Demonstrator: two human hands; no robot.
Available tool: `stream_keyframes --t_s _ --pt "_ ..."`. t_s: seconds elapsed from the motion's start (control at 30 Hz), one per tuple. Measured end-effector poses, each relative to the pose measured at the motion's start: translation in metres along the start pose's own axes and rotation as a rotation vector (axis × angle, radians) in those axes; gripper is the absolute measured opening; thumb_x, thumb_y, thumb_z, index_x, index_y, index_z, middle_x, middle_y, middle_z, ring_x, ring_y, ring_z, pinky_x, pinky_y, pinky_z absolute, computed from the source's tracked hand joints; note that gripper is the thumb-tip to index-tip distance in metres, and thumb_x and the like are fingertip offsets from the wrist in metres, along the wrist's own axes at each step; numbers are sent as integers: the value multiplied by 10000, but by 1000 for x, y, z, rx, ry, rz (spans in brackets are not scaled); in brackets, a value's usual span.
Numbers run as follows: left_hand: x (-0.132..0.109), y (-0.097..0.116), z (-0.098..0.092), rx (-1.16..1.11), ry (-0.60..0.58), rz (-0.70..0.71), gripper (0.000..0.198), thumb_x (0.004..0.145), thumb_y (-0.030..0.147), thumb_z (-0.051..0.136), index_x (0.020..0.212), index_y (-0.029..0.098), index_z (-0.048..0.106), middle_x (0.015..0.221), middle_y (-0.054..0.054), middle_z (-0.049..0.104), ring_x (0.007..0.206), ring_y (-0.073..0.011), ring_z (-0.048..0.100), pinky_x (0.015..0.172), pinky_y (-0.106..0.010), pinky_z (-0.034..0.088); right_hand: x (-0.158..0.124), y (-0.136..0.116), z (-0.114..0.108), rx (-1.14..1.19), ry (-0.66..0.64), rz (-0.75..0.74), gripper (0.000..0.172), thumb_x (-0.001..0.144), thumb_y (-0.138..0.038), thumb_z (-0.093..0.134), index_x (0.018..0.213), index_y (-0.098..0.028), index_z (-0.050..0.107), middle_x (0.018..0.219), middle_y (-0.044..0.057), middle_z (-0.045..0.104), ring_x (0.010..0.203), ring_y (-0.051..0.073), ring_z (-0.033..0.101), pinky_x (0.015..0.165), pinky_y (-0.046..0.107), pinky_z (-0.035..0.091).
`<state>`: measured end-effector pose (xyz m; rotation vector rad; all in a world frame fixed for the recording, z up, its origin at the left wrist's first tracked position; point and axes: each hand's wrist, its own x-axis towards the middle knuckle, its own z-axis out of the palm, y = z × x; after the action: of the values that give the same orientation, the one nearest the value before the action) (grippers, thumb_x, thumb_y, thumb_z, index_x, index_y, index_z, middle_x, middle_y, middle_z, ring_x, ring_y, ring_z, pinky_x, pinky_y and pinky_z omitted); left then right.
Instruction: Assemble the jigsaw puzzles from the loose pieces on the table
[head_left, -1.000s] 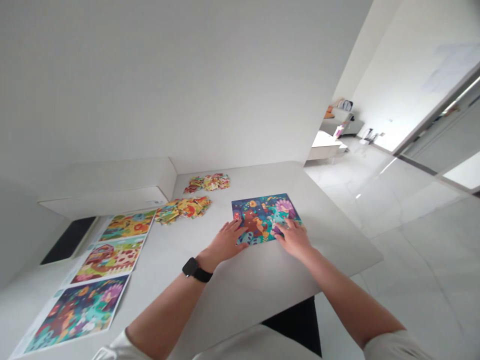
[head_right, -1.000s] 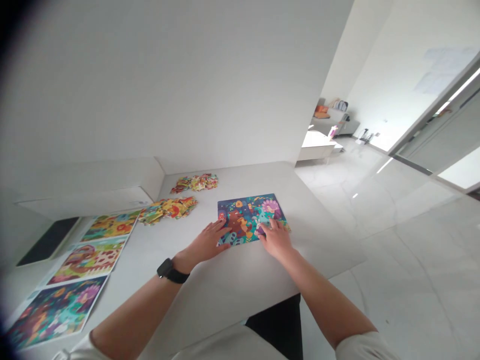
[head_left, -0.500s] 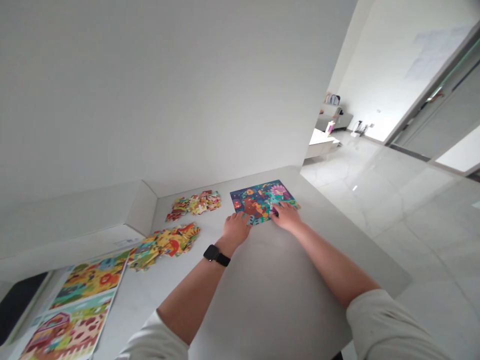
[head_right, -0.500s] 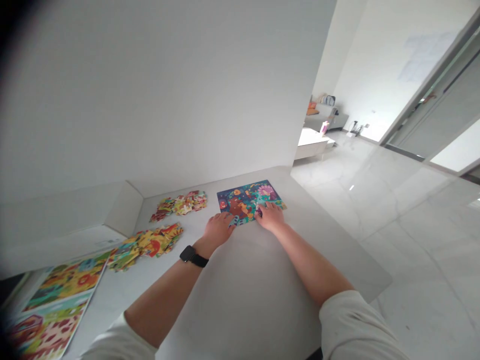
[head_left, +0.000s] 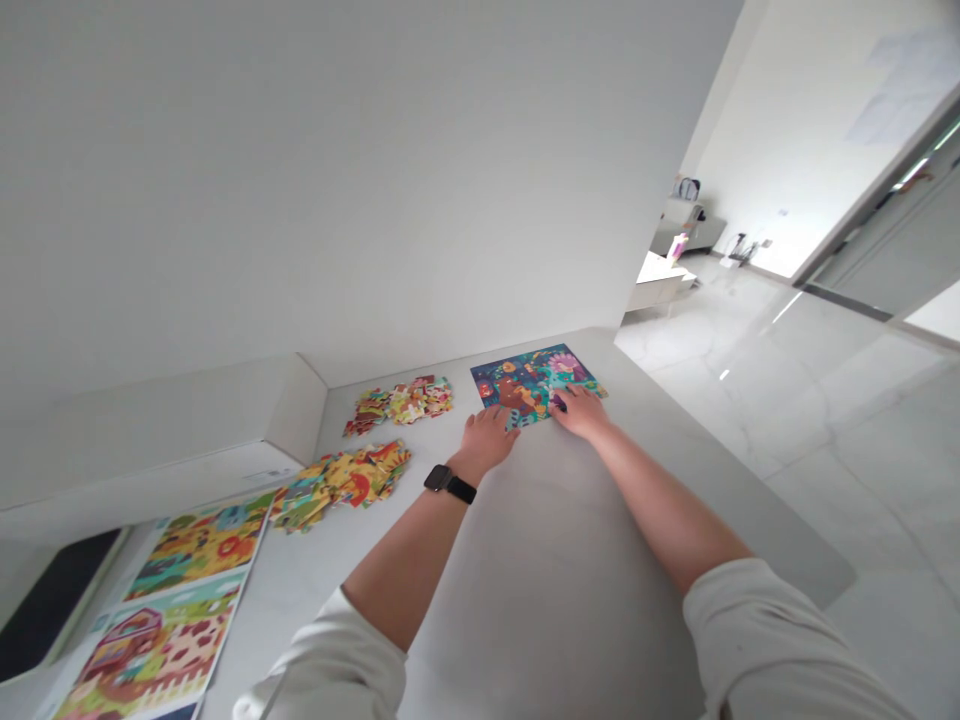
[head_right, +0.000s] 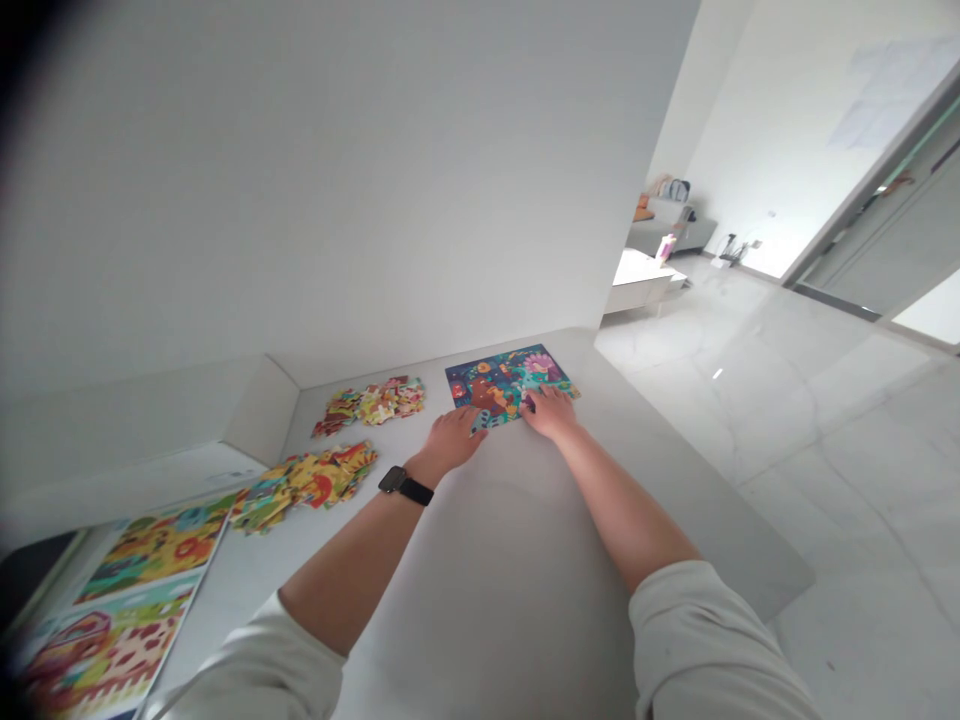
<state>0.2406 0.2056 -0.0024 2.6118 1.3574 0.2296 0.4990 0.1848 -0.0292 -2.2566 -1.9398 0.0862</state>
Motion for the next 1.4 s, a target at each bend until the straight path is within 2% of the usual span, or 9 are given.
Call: stream_keyframes --t_s 0.27,0.47,0.57,0.7,0.83,0.97,1.07,1.23,1.4 --pt "-70 -36 -17 -81 38 4 547 1049 442 587 1548 219 560 1640 -157 559 1534 -315 510 1294 -501 388 -4 1 1 2 0 -2 545 1083 -507 513 1536 -228 629 1661 190 513 1525 395 475 1239 555 386" --pt "-153 -88 -41 -94 121 -98 518 1042 425 594 1521 229 593 1595 -132 600 1512 -305 526 1298 -513 400 3 5 -2 12 10 -7 537 1046 -459 593 1480 -158 690 1568 267 584 1443 433 562 1185 562 432" --pt "-192 -122 -54 -80 175 -165 488 1044 391 585 1508 242 603 1563 -128 623 1499 -311 535 1291 -520 413 0 -11 -6 46 71 -32 505 1073 -439 532 1438 -141 711 1461 298 649 1380 432 610 1142 593 456" --pt "-232 -176 -72 -55 210 -273 511 1016 398 638 1496 225 596 1550 -141 614 1486 -314 539 1282 -497 426 -13 -79 1 144 159 -169 508 1096 -381 473 1464 -93 671 1466 272 651 1418 363 579 1202 504 415" --pt "-248 -221 -86 -25 207 -325 591 960 363 726 1507 205 568 1535 -146 609 1455 -302 569 1262 -456 447 -33 -187 16 264 90 -466 497 1062 -379 543 1515 -194 633 1514 179 645 1452 336 548 1234 508 415" --pt "-244 -241 -93 -4 143 -299 685 901 364 805 1518 196 559 1550 -160 602 1453 -323 573 1253 -449 451 -50 -292 22 323 5 -718 574 1026 -470 634 1544 -224 603 1539 155 626 1449 328 542 1244 507 408" --pt "-235 -246 -94 7 85 -254 764 837 349 871 1518 174 570 1543 -179 615 1457 -341 574 1257 -441 441 -49 -345 26 234 -65 -781 767 958 -572 744 1595 -189 552 1599 201 565 1495 368 496 1268 505 361" --pt "-225 -253 -92 41 -16 -185 695 824 335 865 1457 176 628 1430 -166 711 1354 -344 664 1191 -436 494 -31 -376 41 98 -173 -849 936 902 -642 801 1660 -199 477 1682 216 473 1549 426 436 1286 565 310" --pt "-224 -254 -85 20 28 -94 592 816 290 848 1380 221 684 1376 -132 747 1295 -334 697 1154 -439 526 -25 -355 56 157 -132 -919 779 917 -508 805 1594 -208 562 1625 186 548 1448 392 551 1246 530 392"
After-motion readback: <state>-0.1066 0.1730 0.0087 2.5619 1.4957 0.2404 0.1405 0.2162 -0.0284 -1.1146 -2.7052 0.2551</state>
